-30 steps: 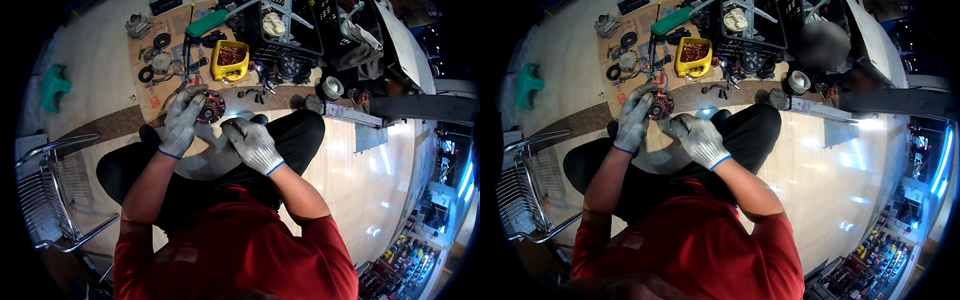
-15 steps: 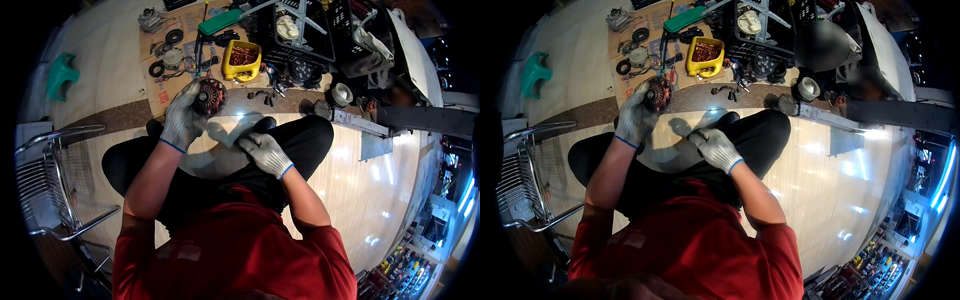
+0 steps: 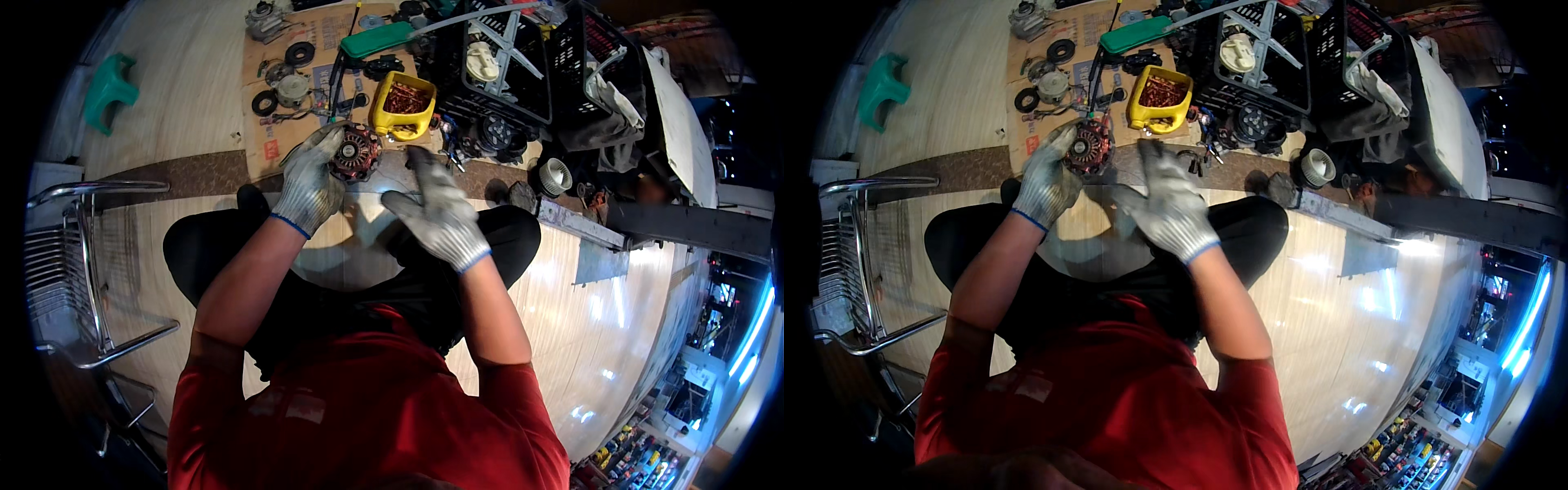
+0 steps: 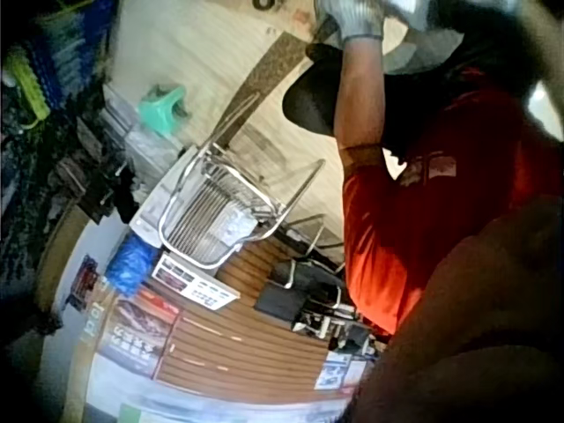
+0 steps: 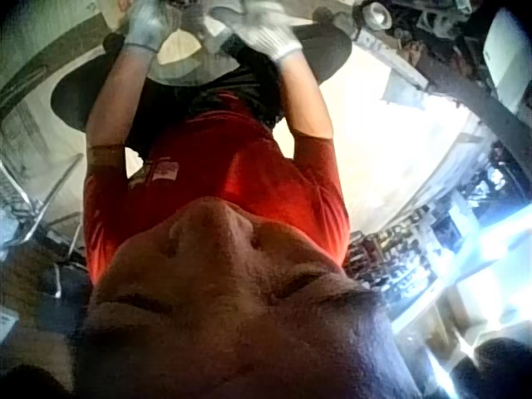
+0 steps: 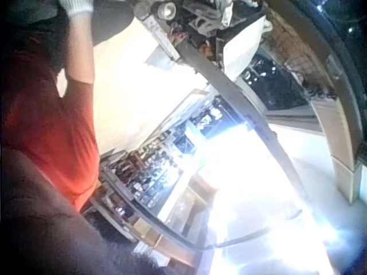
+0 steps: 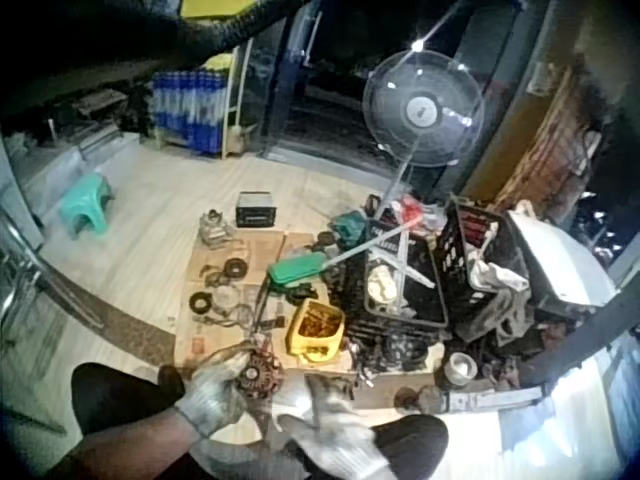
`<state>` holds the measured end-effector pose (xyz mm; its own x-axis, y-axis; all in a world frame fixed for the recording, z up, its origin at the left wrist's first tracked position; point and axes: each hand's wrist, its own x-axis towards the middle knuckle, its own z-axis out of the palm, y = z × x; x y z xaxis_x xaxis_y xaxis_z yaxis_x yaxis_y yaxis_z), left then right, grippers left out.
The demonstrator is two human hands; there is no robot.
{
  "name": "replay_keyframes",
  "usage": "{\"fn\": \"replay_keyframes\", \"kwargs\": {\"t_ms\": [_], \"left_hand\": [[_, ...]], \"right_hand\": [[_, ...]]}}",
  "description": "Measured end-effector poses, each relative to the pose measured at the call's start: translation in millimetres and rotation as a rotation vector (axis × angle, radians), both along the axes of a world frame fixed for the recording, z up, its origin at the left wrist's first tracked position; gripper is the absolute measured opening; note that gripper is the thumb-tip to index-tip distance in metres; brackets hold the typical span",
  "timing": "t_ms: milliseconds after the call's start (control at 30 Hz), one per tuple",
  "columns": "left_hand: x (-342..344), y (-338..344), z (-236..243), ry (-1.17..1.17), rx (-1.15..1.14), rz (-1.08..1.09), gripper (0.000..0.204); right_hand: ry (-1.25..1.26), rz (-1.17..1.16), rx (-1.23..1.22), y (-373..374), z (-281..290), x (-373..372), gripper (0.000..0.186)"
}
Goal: The person winds copper wire onto an electric motor stator by hand while wearing gloves, guiding the wire through the slots and pulling it tight.
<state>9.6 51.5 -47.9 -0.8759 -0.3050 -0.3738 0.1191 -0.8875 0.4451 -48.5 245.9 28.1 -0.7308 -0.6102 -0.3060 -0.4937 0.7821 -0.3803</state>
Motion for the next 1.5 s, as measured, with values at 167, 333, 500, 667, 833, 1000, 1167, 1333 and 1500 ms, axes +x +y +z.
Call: {"fn": "replay_keyframes", "kwargs": {"t_ms": [167, 333, 500, 667, 833, 1000, 1167, 1333, 1500], "left_hand": [[-4, -1, 12, -0.097, -0.009, -0.021, 0.026], [0, -15, 7, -0.045, -0.005, 0.012, 0.03], [-4, -15, 12, -0.09, -0.01, -0.043, 0.028], [-5, -11, 5, -0.232, -0.076, -0.03, 0.044], [9, -52, -54, -0.029, 0.091, -0.19, 0.048], [-4, -45, -60, -0.03, -0.008, -0.185, 0.048], [-5, -42, -66, -0.008, -0.007, -0.3, 0.051], [-4, -23, -56, -0.013, -0.026, -0.277, 0.048], [7, -2, -44, 0.176, 0.063, -0.526, 0.044]], "right_hand": [[-0.165, 0.214, -0.42, -21, -42, -6, 0.037], [-0.191, 0.104, -0.53, 3, -39, 19, 0.025], [-0.228, -0.157, -0.458, 73, -17, 54, 0.018], [0.099, 0.113, -0.219, 190, 2, 61, 0.02], [0.184, -0.181, 0.291, 363, -39, 91, 0.019], [0.049, -0.633, 0.421, 496, -57, 173, 0.026], [-0.188, -0.824, 0.755, 562, -71, 251, 0.03], [-0.352, -0.911, 0.825, 588, -98, 315, 0.03], [-0.791, -0.998, 0.554, 599, -127, 325, 0.058]]}}
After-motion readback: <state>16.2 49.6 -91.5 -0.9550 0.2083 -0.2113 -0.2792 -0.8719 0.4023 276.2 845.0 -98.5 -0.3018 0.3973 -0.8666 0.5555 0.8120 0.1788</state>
